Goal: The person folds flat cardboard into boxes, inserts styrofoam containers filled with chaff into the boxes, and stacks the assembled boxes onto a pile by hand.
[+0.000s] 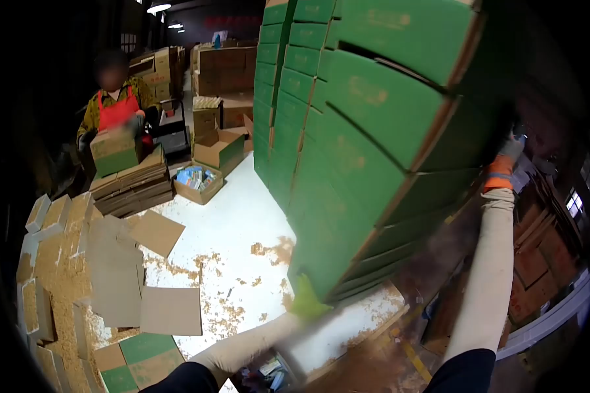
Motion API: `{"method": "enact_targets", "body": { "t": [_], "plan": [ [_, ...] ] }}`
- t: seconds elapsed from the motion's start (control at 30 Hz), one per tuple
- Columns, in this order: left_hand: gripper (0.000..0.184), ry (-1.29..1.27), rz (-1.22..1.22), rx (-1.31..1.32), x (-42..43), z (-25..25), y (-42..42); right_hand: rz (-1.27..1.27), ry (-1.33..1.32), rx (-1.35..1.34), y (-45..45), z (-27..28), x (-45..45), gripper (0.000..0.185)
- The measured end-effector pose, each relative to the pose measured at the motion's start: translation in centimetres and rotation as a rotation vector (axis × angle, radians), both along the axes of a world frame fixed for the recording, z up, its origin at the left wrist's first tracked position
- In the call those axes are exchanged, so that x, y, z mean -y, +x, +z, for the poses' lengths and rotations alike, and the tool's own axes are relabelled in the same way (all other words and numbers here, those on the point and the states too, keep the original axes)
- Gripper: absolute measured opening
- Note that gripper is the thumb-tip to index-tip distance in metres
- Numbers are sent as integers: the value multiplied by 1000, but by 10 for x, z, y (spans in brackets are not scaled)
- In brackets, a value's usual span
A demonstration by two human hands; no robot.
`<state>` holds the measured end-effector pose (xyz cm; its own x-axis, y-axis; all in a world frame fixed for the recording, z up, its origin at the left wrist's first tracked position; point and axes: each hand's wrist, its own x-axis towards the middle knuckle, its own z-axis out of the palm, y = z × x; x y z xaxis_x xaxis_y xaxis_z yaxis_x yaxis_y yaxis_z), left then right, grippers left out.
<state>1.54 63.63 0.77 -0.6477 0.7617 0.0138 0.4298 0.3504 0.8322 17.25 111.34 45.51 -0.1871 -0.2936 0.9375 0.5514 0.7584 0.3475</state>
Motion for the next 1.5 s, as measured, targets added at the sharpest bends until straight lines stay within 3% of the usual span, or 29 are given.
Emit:
{"method": "enact_targets", "body": {
  "t": [0.17, 0.37, 0.4, 0.47, 0.5, 0.57, 0.63, 0.67, 0.7, 0.73, 0.77, 0.8, 0.83, 0.87, 0.9, 0.93, 0.97, 1.0, 1.03, 1.07, 1.13, 1.17, 1.2, 1.23, 1.27, 1.33, 1.4, 1.43, 1.5],
  "plan": [
    [128, -47, 88, -52, -42, 8, 5, 273, -175, -5, -33, -8, 22, 47],
    [124, -31, 97, 41, -94, 9, 2, 629, -554, -8, -26, -9, -96, 51],
    [125, -30, 113, 53, -103, 6, 0, 591, -787, -20, -22, -8, -115, 53],
    [126, -6, 103, 52, -117, 7, 2, 1014, -1095, -271, -41, -3, -45, 59],
    [126, -46, 99, 84, -121, 12, 1, 1138, -954, -296, -61, -10, -14, 59],
    [127, -75, 93, 101, -128, 16, -6, 688, -570, 5, -41, -18, -99, 59],
    [133, -89, 80, 134, -128, 9, -5, 344, -307, 93, -25, -27, -142, 56],
    [133, -95, 80, 140, -138, -20, -8, 151, -187, 105, -20, -35, -145, 55],
    [131, -62, 5, -114, -160, -66, -15, 59, -131, 118, -20, -44, -134, 55],
    [130, -52, -26, -244, -147, -72, -26, -30, -72, 128, -21, -53, -121, 55],
    [128, -40, -49, -378, -131, -75, -38, 197, -417, -23, -30, -61, -79, 49],
    [120, 39, -267, 302, -85, -42, -69, 312, -596, -85, -34, -69, -49, 47],
    [109, 135, -293, 554, -30, -8, -76, 430, -765, -170, -38, -78, -19, 45],
    [98, 221, -301, 808, 28, 30, -82, 283, -682, -170, -39, -87, 3, 43],
    [84, 309, -131, 625, 79, 53, -79, 136, -599, -166, -41, -97, 28, 41],
    [69, 502, -121, 601, 126, 29, -88, 217, -802, -320, -49, -105, 66, 37],
    [55, 696, -93, 571, 183, 2, -98, 153, -632, -220, -47, -121, 56, 35],
    [47, 759, 58, 505, 253, 15, -98, 238, -721, -250, -51, -137, 75, 35],
    [43, 613, 298, 204, 325, 19, -99, 302, -661, -249, -59, -154, 132, 34],
    [39, 747, 521, 281, 391, 6, -100, 168, -619, -314, -69, -174, 194, 34],
    [39, 455, 1032, 34, 547, -34, -89, 501, -789, -219, -102, -218, 360, 36],
    [39, 207, 1269, -74, 615, -31, -67, 456, -921, -88, -115, -246, 447, 38],
    [41, 21, 1394, -160, 671, -30, -42, 796, -1102, 81, -127, -293, 521, 41],
    [43, -151, 1484, -252, 719, -33, -19, 863, -1231, 425, -128, -335, 589, 42],
    [43, -182, 1504, -254, 740, -40, -8, 1000, -1416, 385, -132, -335, 625, 44],
    [48, -430, 1474, -230, 781, -49, 18, 775, -1600, 926, -129, -369, 745, 54],
    [57, -454, 1380, -228, 809, -78, 36, 786, -1681, 1116, -114, -466, 811, 68],
    [61, -415, 1316, -200, 815, -93, 42, 652, -1403, 1190, -107, -514, 828, 72],
    [65, -431, 1200, -25, 808, -97, 43, 208, -1432, 1247, -104, -559, 861, 80]
  ]
}}
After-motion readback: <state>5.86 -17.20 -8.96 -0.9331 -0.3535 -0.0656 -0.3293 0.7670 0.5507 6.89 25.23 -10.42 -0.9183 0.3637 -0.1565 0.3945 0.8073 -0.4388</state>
